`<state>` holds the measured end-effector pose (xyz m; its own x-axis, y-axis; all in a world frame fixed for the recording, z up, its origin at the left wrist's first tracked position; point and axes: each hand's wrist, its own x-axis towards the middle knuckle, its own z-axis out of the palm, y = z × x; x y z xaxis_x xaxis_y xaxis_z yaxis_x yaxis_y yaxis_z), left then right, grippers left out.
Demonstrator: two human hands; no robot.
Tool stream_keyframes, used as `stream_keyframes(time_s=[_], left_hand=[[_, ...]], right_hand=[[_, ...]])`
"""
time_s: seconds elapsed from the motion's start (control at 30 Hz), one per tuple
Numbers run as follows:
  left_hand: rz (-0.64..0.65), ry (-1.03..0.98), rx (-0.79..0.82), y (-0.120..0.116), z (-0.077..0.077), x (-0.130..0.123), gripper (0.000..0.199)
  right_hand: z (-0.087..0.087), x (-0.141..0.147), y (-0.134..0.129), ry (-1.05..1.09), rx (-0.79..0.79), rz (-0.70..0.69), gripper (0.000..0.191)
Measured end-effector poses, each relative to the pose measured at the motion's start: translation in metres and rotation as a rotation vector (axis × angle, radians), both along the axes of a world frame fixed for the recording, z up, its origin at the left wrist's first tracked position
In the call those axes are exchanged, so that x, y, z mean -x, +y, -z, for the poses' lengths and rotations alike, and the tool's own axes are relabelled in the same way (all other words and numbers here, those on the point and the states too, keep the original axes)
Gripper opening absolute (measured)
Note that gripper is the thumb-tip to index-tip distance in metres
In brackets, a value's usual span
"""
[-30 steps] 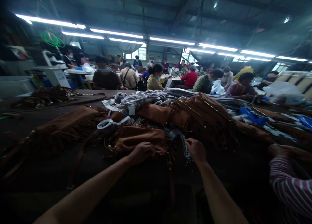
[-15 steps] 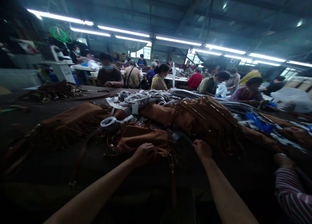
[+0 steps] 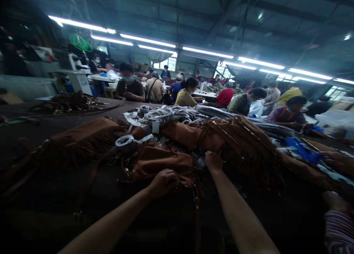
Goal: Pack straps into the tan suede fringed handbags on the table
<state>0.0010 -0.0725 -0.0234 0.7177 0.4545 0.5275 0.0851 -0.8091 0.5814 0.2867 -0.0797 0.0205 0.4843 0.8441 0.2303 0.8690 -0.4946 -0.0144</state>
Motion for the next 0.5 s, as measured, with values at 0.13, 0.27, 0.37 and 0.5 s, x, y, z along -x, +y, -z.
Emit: stream_keyframes(time_s=[0.13,0.27,0.37,0.5], left_hand=[[0.011,-0.002,0.008,0.001,-0.002,0.0,0.009],[0.015,-0.02,0.02,0.002,-0.001,0.0,0.009],[0.026,-0.029,0.026,0.002,-0.001,0.001,0.009],[0.041,-0.043,0.03,0.0,-0.002,0.001,0.01]], right_hand=[[0.001,-0.001,0.022,0.002,-0.007,-0.023,0.035],[-0.008,-0.005,0.014,0.022,-0.058,-0.106,0.03],[-0.022,-0.016,-0.005,0.139,-0.175,-0.212,0.029],[-0.041,-0.038,-0.032,0.409,-0.529,-0.316,0.035]])
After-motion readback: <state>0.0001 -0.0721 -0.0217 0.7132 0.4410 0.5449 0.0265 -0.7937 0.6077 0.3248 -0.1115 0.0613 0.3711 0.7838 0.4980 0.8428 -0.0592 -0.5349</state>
